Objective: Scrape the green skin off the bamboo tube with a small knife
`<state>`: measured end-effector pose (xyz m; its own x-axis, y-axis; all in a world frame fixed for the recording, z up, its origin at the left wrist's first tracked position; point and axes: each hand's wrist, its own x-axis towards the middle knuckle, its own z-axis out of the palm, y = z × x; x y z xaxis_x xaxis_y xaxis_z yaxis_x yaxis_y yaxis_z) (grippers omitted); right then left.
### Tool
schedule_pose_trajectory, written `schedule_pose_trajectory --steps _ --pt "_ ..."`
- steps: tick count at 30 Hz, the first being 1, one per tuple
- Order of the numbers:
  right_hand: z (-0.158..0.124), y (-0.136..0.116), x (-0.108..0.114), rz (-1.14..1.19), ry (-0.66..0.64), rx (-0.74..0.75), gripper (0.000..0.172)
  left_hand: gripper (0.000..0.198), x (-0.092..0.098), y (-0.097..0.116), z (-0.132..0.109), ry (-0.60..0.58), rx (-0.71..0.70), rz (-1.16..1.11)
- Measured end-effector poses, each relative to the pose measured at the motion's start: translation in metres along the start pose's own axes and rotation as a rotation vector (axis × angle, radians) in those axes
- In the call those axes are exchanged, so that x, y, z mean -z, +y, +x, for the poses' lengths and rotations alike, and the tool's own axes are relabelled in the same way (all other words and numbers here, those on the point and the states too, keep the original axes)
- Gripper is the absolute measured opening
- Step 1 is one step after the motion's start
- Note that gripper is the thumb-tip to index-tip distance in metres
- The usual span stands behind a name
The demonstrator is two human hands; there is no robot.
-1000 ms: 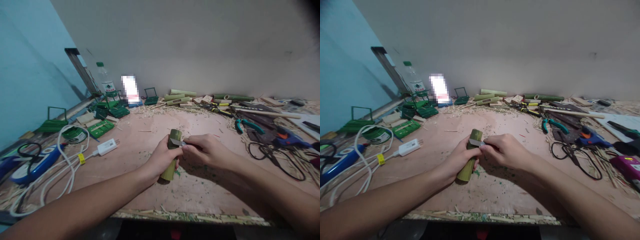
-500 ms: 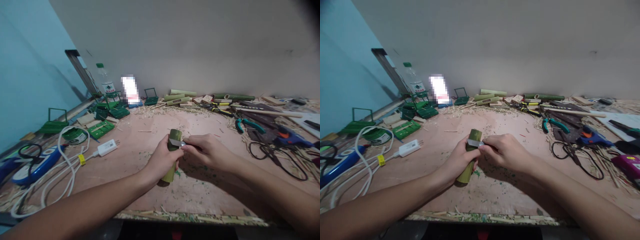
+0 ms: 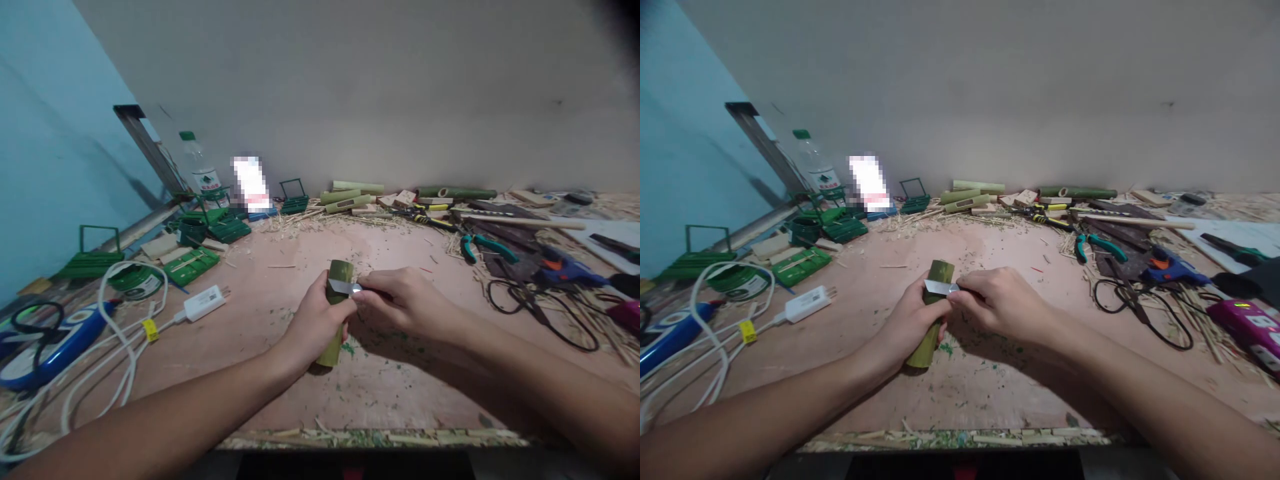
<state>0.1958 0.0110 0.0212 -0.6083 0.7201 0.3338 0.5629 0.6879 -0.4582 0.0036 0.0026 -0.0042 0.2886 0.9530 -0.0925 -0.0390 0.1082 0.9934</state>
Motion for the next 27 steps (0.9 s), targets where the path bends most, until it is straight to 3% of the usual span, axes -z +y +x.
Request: schedule_pose_trajectory --steps 19,22,27 --pt "0.004 0.003 0.006 0.027 0.106 -0.029 0.035 0.033 -0.002 0.001 -0.005 0.010 -0.012 0.083" --pt "0.005 0.010 0.010 0.039 0.132 -0.099 0.038 0.031 -0.004 0.004 -0.010 -0.004 -0.032 0.093" --pt "0.008 0.031 0.023 0.013 0.284 -0.269 0.048 0.026 -0.008 0.010 -0.017 -0.097 -0.032 0.056"
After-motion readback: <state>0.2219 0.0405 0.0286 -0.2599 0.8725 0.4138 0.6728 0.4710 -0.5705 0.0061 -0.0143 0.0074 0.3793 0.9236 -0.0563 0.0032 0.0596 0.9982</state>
